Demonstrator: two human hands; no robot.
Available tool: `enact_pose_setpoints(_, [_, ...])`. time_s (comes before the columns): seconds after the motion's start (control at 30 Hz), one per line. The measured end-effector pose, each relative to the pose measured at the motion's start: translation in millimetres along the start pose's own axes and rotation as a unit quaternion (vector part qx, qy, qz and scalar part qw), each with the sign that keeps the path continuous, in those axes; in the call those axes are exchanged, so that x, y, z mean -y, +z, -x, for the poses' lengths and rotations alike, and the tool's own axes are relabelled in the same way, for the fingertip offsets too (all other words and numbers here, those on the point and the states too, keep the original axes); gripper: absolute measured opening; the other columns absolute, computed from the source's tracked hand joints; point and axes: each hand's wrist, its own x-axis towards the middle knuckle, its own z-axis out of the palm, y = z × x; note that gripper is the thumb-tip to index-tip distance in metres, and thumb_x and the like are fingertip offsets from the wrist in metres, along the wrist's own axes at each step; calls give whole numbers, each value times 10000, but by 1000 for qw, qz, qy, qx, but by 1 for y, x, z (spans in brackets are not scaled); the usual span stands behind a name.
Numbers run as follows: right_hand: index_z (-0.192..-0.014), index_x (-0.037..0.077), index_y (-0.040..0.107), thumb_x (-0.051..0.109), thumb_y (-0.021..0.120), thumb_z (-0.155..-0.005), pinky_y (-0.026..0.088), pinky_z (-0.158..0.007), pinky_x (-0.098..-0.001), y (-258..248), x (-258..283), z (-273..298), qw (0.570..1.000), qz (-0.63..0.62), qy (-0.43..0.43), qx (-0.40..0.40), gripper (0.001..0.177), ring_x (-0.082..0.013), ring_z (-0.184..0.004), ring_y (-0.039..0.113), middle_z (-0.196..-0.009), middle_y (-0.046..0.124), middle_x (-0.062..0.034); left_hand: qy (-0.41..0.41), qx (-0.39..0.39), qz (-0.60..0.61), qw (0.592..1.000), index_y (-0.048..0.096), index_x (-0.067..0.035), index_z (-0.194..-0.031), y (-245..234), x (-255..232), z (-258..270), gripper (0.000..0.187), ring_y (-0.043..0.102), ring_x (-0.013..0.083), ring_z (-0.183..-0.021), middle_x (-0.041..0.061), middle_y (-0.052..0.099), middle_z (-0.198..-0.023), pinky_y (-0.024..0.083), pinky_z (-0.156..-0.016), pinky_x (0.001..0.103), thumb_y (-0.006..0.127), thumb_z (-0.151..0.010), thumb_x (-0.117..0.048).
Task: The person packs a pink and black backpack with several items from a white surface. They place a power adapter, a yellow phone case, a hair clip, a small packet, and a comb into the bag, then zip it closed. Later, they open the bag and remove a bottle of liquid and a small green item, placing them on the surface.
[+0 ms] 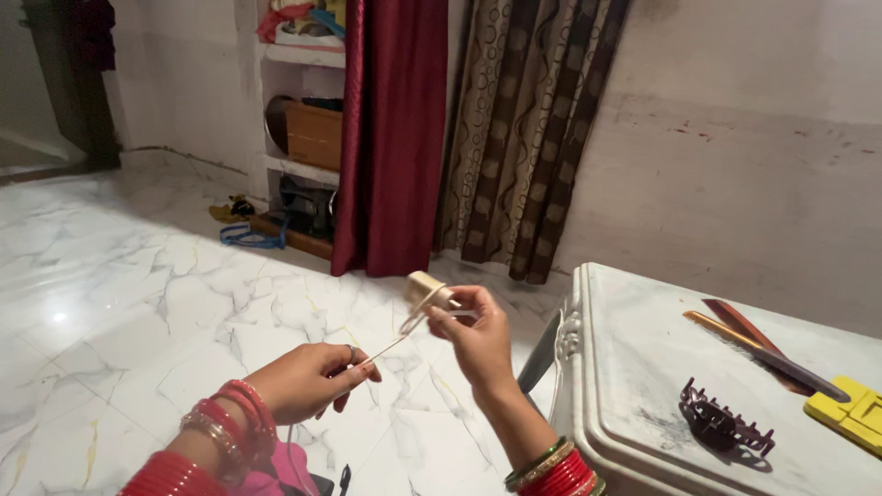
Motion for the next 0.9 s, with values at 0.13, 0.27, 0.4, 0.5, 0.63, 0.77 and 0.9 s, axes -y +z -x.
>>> enact_pose_setpoints(0.13, [-1040,10,655,106,765,-857,631,-753,-328,-12,-5,2,955,278,-96,-29,235,-195,-851,747,-1002,742,-109,101,-15,-41,994,806,-182,-1099,-13,-7,13,390,572,45,-625,-41,659,-731,500,-608,263,539,-1019,-455])
enact_pose_setpoints(0.27, [-1124,51,671,103,737,-871,649,-811,-292,-7,-5,12,930,328,-42,161,266,-172,-901,754,-1062,735,-83,101,-195,-60,974,827,-214,-1031,-38,-17,18,408,611,135,-619,13,757,-723,494,-614,344,563,-1005,-523])
enact_pose_setpoints(0.4, [-1209,15,646,64,749,-885,631,-911,-313,0,9,20,918,123,-4,377,344,-198,-989,743,-1094,752,-137,3,-352,-65,934,785,-202,-1066,-47,-16,19,408,643,230,-568,97,718,-652,502,-598,405,546,-958,-515])
enact_pose_setpoints(0.5, [-1238,-13,620,50,747,-912,612,-952,-353,1,20,24,901,-68,49,426,356,-193,-1024,711,-1135,708,-140,-1,-397,-26,917,776,-161,-1065,-37,1,6,427,656,211,-602,125,726,-714,497,-606,366,582,-971,-529])
enact_pose_setpoints(0.63, [-1200,10,613,88,750,-868,629,-942,-369,7,21,20,937,-168,26,306,368,-199,-980,733,-1105,710,-105,54,-238,7,970,799,-155,-1042,-11,24,-22,366,617,139,-666,76,715,-790,505,-645,311,622,-936,-458])
enact_pose_setpoints(0.77, [-1164,-8,616,103,770,-857,651,-922,-349,11,6,12,978,-126,1,164,361,-201,-971,748,-1063,722,-110,57,-44,42,997,841,-117,-1002,11,19,-29,410,563,114,-673,68,639,-751,486,-674,310,618,-961,-458])
enact_pose_setpoints(0.9, [-1142,6,621,105,769,-851,657,-853,-344,6,-12,9,998,-23,13,51,342,-213,-930,750,-1032,729,-128,45,-8,-25,999,818,-161,-1020,4,-6,-17,395,615,104,-727,-1,739,-840,529,-742,283,581,-961,-471])
